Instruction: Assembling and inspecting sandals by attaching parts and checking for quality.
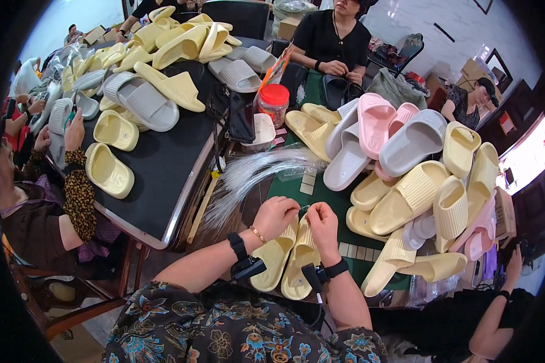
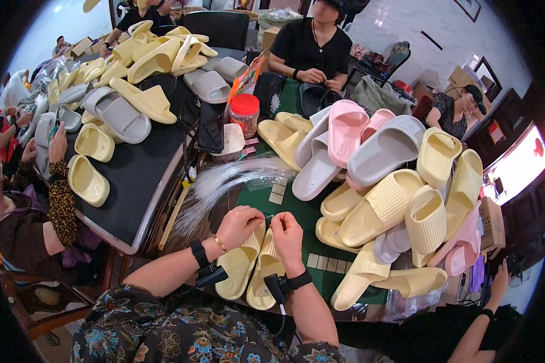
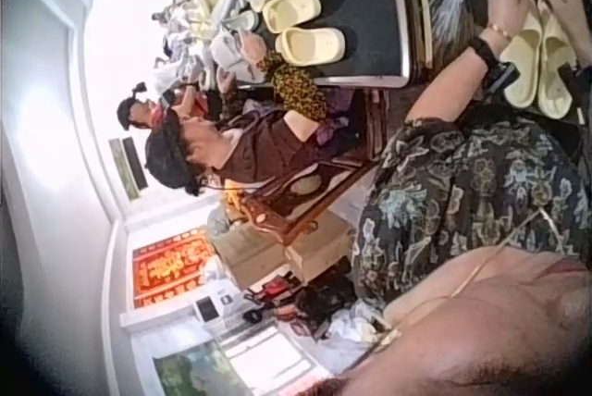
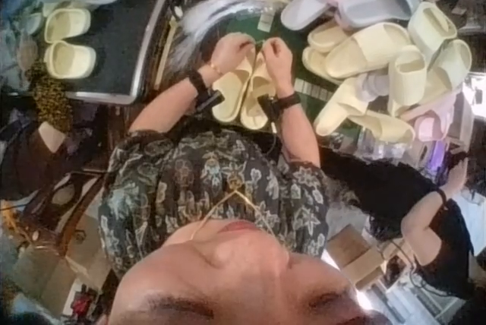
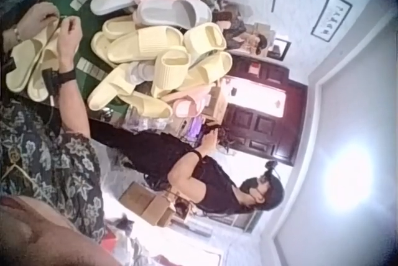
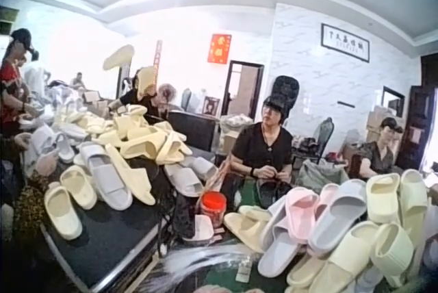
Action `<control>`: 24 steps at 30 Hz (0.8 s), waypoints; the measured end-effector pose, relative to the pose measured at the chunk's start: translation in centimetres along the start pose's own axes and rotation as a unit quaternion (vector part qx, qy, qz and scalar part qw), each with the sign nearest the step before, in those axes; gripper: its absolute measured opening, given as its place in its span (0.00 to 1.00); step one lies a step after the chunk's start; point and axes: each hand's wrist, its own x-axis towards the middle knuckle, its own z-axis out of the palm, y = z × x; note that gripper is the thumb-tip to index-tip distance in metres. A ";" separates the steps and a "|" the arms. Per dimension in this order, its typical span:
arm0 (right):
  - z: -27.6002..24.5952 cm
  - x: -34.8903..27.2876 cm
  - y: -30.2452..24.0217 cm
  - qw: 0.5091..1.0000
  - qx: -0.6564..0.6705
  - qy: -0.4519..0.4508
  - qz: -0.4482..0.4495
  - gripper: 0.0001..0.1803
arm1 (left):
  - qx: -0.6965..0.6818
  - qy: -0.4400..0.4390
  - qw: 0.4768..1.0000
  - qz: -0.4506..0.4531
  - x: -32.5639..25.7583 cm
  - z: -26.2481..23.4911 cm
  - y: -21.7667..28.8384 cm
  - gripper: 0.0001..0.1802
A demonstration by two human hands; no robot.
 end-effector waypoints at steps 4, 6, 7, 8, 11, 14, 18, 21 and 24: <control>0.0 0.4 0.1 1.000 0.001 0.001 -0.002 0.06 | 0.006 -0.005 1.000 -0.006 0.4 0.1 -0.3 0.04; 0.1 0.7 0.0 1.000 0.002 -0.004 -0.007 0.07 | 0.006 -0.003 1.000 0.002 0.7 0.0 -0.5 0.04; 0.1 0.6 -0.2 1.000 -0.013 -0.005 -0.007 0.07 | 0.006 0.000 1.000 0.006 0.6 0.0 -0.5 0.04; 0.3 0.5 -0.4 1.000 -0.028 -0.008 -0.009 0.07 | 0.008 0.002 1.000 0.007 0.6 -0.2 -0.3 0.04; 0.9 0.1 -1.5 0.991 -0.110 -0.014 -0.080 0.07 | 0.004 0.003 1.000 -0.017 -0.1 -0.9 -0.2 0.04; 0.2 -0.3 -0.6 0.990 -0.116 -0.019 -0.074 0.07 | -0.011 -0.014 1.000 -0.013 -0.7 -0.4 -0.4 0.06; -1.4 -0.2 1.5 0.999 -0.015 -0.015 -0.048 0.03 | -0.032 0.007 0.999 0.007 -0.8 1.6 0.0 0.04; -0.3 -0.6 -0.1 0.998 0.015 -0.027 -0.060 0.05 | -0.002 0.023 0.999 0.048 -0.9 2.0 -0.9 0.04; -0.4 0.2 0.4 0.997 0.052 -0.030 -0.052 0.05 | 0.013 0.029 0.999 0.045 -0.3 1.1 -0.3 0.05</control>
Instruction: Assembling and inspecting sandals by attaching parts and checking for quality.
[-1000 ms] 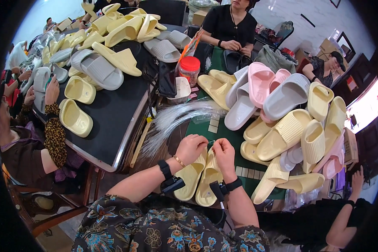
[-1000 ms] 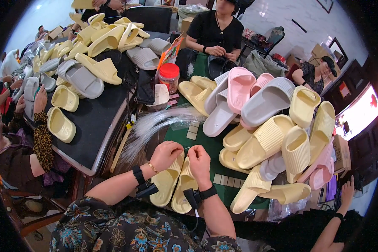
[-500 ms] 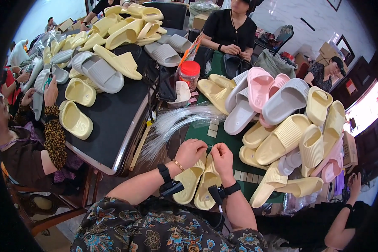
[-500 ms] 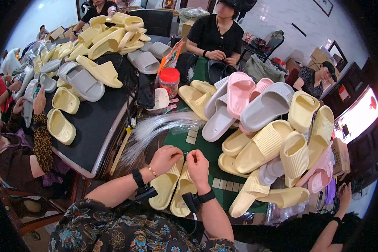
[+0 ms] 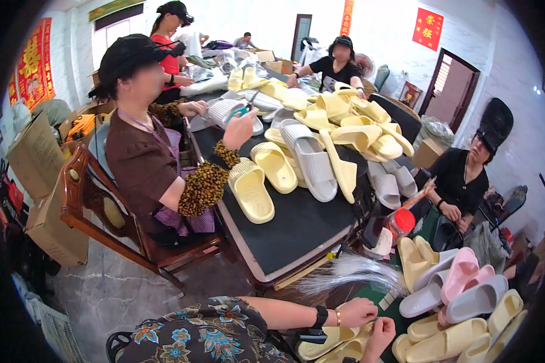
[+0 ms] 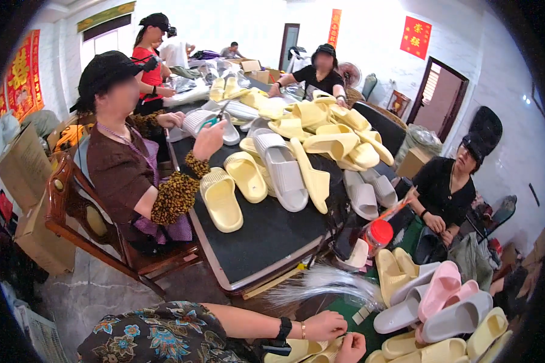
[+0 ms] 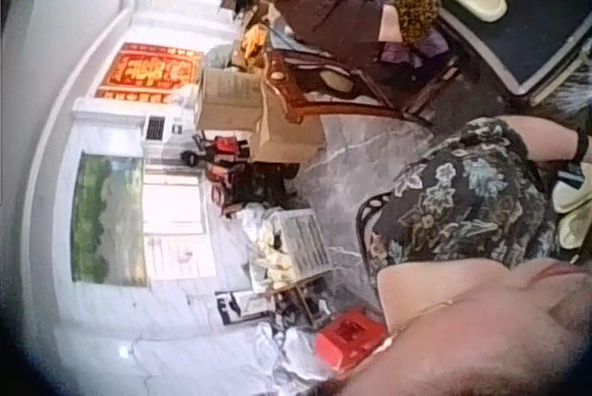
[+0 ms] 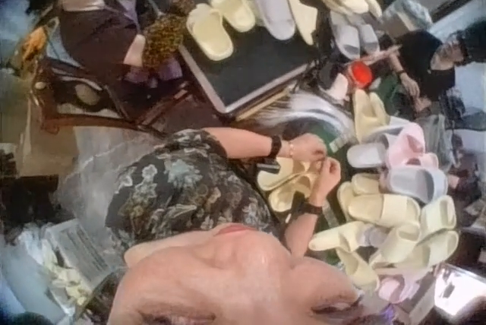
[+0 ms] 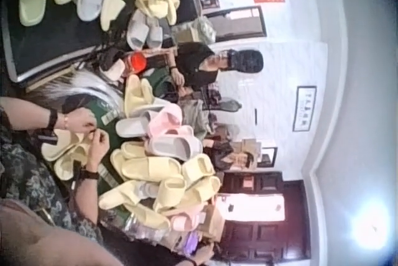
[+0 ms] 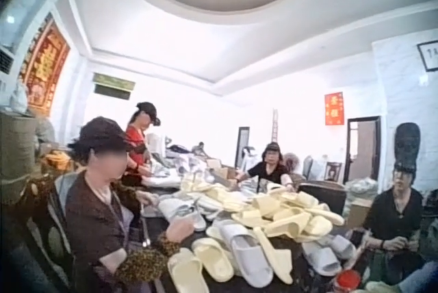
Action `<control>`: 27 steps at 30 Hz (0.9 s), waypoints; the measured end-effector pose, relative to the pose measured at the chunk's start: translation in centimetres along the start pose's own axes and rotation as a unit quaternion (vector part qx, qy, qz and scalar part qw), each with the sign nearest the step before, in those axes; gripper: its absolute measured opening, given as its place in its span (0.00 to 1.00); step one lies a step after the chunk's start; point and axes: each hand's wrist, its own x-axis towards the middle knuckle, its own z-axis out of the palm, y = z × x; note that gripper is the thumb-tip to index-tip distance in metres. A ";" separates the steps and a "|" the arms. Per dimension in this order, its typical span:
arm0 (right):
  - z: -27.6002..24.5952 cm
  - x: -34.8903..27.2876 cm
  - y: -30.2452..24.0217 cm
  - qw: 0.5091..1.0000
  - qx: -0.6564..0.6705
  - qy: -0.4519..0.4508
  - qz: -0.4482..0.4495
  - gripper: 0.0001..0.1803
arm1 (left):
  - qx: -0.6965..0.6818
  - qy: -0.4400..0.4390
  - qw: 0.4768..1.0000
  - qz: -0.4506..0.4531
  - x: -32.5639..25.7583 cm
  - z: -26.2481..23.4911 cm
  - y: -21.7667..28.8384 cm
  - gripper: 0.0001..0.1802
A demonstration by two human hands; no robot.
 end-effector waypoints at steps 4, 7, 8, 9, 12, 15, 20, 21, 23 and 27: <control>1.7 -1.2 -5.3 0.998 -0.038 -0.029 0.034 0.06 | -0.020 0.004 1.000 -0.001 0.1 0.1 -0.4 0.05; 1.8 -1.4 -6.0 0.997 -0.013 -0.040 0.062 0.06 | -0.027 0.008 1.000 -0.004 -0.1 0.3 -0.8 0.05; 1.8 -1.4 -6.0 0.996 0.004 -0.046 0.070 0.06 | -0.033 0.002 0.999 -0.010 -0.2 0.6 -1.1 0.05; 1.7 -1.6 -6.1 0.996 0.004 -0.054 0.067 0.06 | -0.028 0.010 0.999 -0.011 -0.3 0.9 -1.2 0.05; 0.9 -1.7 -5.4 0.991 0.049 -0.064 0.106 0.06 | -0.053 -0.007 0.998 0.013 -0.3 1.3 -1.0 0.05; 1.0 -1.8 -5.5 0.991 0.053 -0.078 0.098 0.05 | -0.068 0.008 0.998 0.014 -0.3 2.0 -1.4 0.05; 1.5 -2.2 -6.8 0.985 0.077 -0.086 0.128 0.04 | -0.085 0.030 0.996 0.020 -0.6 1.6 -1.2 0.06; 1.4 -2.2 -6.5 0.986 0.069 -0.089 0.124 0.04 | -0.085 0.029 0.996 0.024 -0.7 1.5 -1.1 0.06; 1.2 -2.2 -6.3 0.986 0.061 -0.092 0.121 0.04 | -0.085 0.028 0.996 0.027 -0.7 1.4 -1.0 0.06; 0.6 -2.3 -5.5 0.987 0.059 -0.098 0.115 0.05 | -0.088 0.022 0.996 0.024 -0.7 1.8 -0.9 0.06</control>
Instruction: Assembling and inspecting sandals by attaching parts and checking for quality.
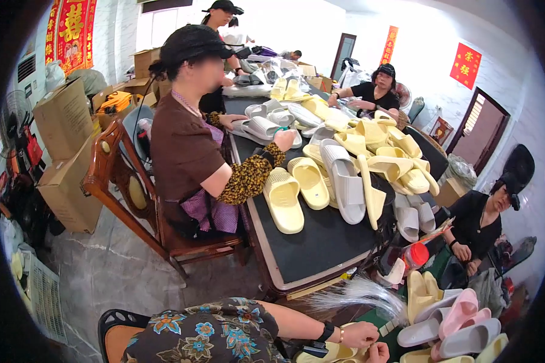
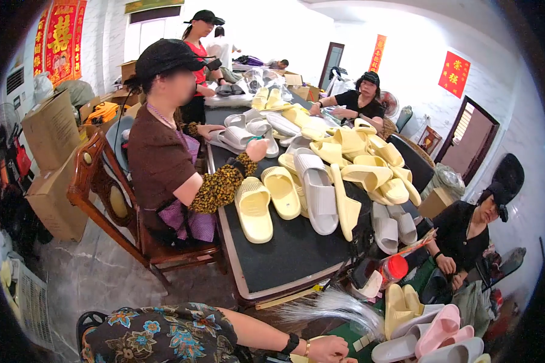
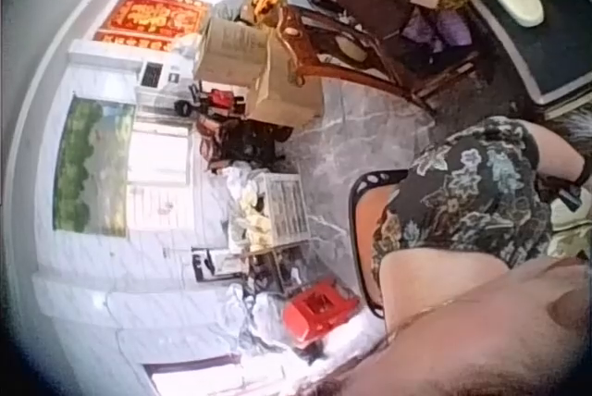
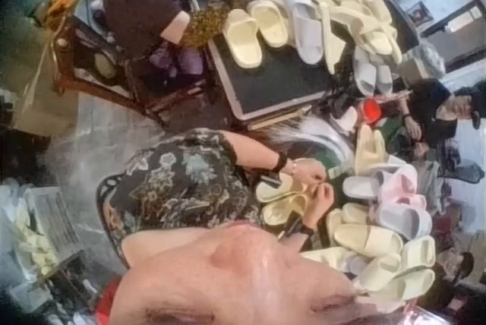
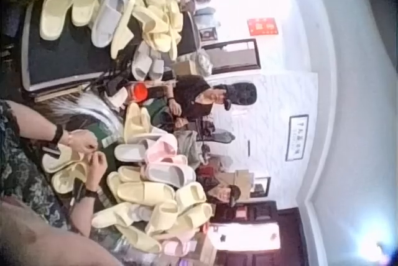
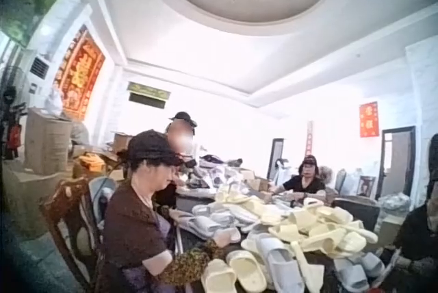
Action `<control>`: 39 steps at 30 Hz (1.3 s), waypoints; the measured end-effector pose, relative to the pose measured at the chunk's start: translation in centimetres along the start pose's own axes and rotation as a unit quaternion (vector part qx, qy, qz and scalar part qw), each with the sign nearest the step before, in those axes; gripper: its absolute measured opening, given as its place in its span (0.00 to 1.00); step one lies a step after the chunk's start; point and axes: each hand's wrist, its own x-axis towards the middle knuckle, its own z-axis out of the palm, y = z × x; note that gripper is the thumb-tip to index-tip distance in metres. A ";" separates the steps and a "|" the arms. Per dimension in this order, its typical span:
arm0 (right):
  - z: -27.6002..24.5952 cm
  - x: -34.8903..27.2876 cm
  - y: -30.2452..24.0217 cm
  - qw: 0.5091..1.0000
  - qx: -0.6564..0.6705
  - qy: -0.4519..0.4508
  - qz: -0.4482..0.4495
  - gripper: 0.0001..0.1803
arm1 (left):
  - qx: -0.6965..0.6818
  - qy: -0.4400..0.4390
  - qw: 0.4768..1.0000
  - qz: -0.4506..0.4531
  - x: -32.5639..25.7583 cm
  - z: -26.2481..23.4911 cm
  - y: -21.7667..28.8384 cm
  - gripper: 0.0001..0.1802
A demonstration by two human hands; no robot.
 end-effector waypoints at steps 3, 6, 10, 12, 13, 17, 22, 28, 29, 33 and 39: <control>-0.4 0.8 0.6 1.000 -0.020 0.000 -0.007 0.06 | -0.002 -0.020 1.000 0.001 0.2 -0.6 0.0 0.05; -1.9 2.0 2.5 0.995 -0.087 -0.036 -0.013 0.10 | 0.008 -0.001 1.000 0.017 0.1 -0.8 0.3 0.04; -1.3 2.7 2.6 0.993 -0.108 -0.007 -0.047 0.06 | 0.004 -0.009 1.000 0.026 0.3 -1.4 0.3 0.03; -2.3 3.5 4.6 0.995 -0.096 0.009 -0.031 0.06 | 0.029 -0.025 0.999 0.013 0.6 -1.9 0.9 0.03; -2.3 3.5 4.8 0.995 -0.089 0.016 -0.033 0.04 | 0.027 -0.025 0.999 0.003 0.6 -2.0 1.1 0.03; -1.5 2.5 3.9 0.993 -0.052 0.080 -0.069 0.04 | 0.069 -0.057 0.996 -0.031 0.6 -2.0 1.2 0.06; -1.5 2.7 3.9 0.986 -0.129 0.089 -0.064 0.04 | 0.068 -0.069 0.995 -0.030 1.2 -2.4 2.0 0.05; -0.8 2.6 4.2 0.984 -0.131 0.086 -0.090 0.05 | 0.048 -0.084 0.995 -0.020 1.2 -2.2 1.7 0.07; -0.8 2.8 4.5 0.971 -0.190 0.074 -0.124 0.05 | 0.055 -0.082 0.995 -0.028 1.2 -2.1 2.0 0.07; -0.6 2.9 4.9 0.934 -0.285 0.085 -0.197 0.06 | 0.116 -0.084 0.990 -0.007 1.5 -2.0 3.0 0.06; 0.1 2.5 4.8 0.927 -0.285 0.104 -0.219 0.06 | 0.227 -0.056 0.972 0.035 1.1 -2.0 3.6 0.04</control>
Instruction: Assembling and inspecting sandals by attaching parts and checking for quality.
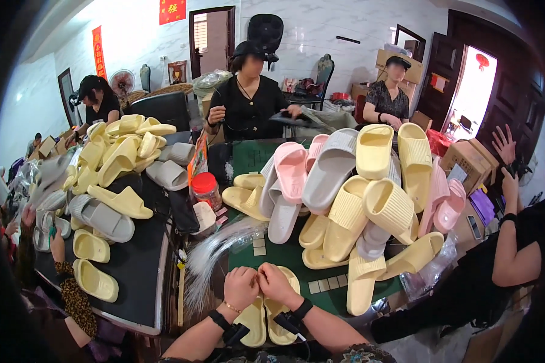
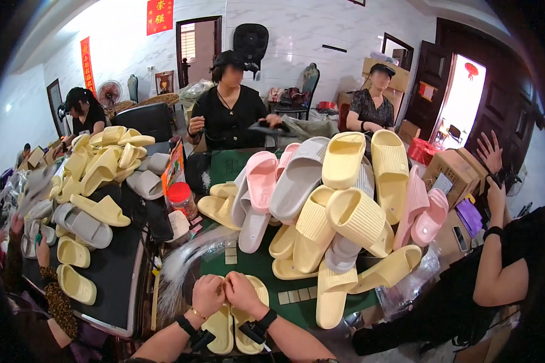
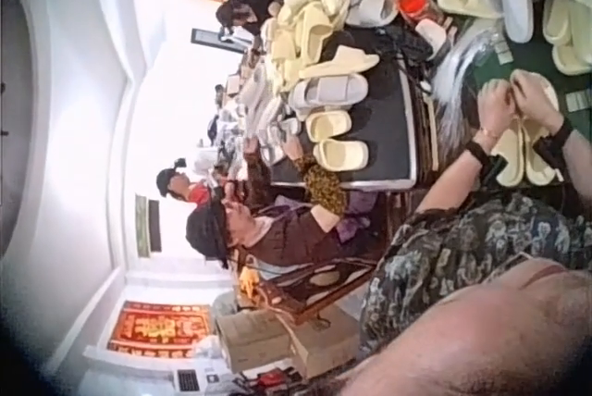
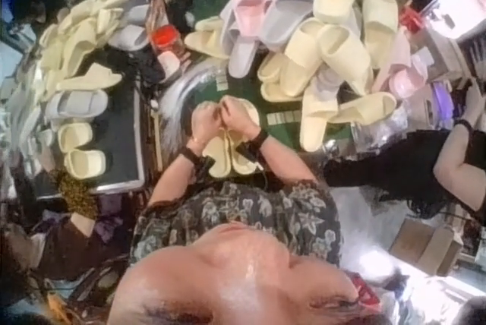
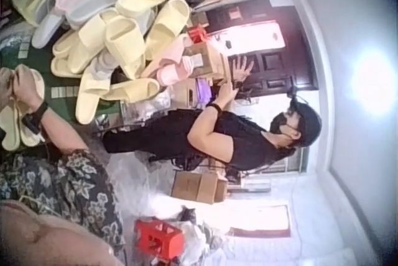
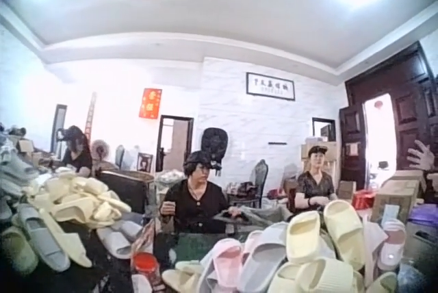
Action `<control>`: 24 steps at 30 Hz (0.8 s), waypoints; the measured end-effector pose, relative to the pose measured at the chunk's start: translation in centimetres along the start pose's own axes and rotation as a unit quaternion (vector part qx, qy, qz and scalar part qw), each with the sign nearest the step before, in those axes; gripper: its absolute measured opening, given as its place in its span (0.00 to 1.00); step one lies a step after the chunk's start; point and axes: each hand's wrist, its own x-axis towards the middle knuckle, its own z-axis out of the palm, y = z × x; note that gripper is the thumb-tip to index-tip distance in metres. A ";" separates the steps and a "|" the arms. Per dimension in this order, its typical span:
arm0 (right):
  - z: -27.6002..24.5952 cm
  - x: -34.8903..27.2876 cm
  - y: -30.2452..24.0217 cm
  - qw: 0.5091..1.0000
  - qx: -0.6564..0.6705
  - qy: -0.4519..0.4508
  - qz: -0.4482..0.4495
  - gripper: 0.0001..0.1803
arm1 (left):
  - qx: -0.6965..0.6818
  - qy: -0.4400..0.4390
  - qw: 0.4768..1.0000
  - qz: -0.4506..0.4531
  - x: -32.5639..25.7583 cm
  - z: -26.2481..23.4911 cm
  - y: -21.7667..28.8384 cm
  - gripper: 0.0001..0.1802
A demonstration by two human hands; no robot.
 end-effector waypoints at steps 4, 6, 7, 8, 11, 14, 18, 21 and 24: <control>-0.1 0.0 0.7 1.000 0.000 0.001 -0.005 0.05 | 0.025 -0.002 1.000 0.013 0.1 0.1 0.5 0.04; -0.4 0.0 1.2 1.000 -0.005 0.000 -0.014 0.04 | 0.030 0.012 0.999 0.014 0.2 0.4 1.0 0.03; -0.2 0.0 1.2 1.000 -0.003 -0.004 -0.012 0.04 | 0.031 0.010 0.999 0.010 0.1 0.3 0.9 0.03; -0.1 0.2 1.3 1.000 -0.007 -0.002 -0.022 0.04 | 0.039 0.017 0.999 0.014 0.1 0.5 0.6 0.03; 0.1 0.8 0.6 0.998 -0.045 0.021 -0.049 0.04 | 0.039 -0.004 0.999 -0.014 0.1 -0.4 -0.3 0.07; -2.2 1.1 -1.0 0.994 -0.041 0.091 -0.046 0.06 | 0.022 -0.033 0.997 -0.060 0.3 -4.1 0.0 0.20; -6.0 -2.3 -2.8 0.996 -0.020 0.085 0.006 0.05 | 0.064 -0.047 0.995 -0.061 0.0 -12.0 -1.1 0.25; -6.0 -4.7 -5.4 0.997 -0.006 -0.014 0.069 0.08 | 0.133 0.072 0.985 -0.087 -1.2 -20.1 -3.4 0.20; -5.2 -5.7 -8.1 0.982 -0.070 -0.151 0.093 0.12 | 0.204 0.214 0.946 -0.133 -3.1 -26.8 -7.1 0.22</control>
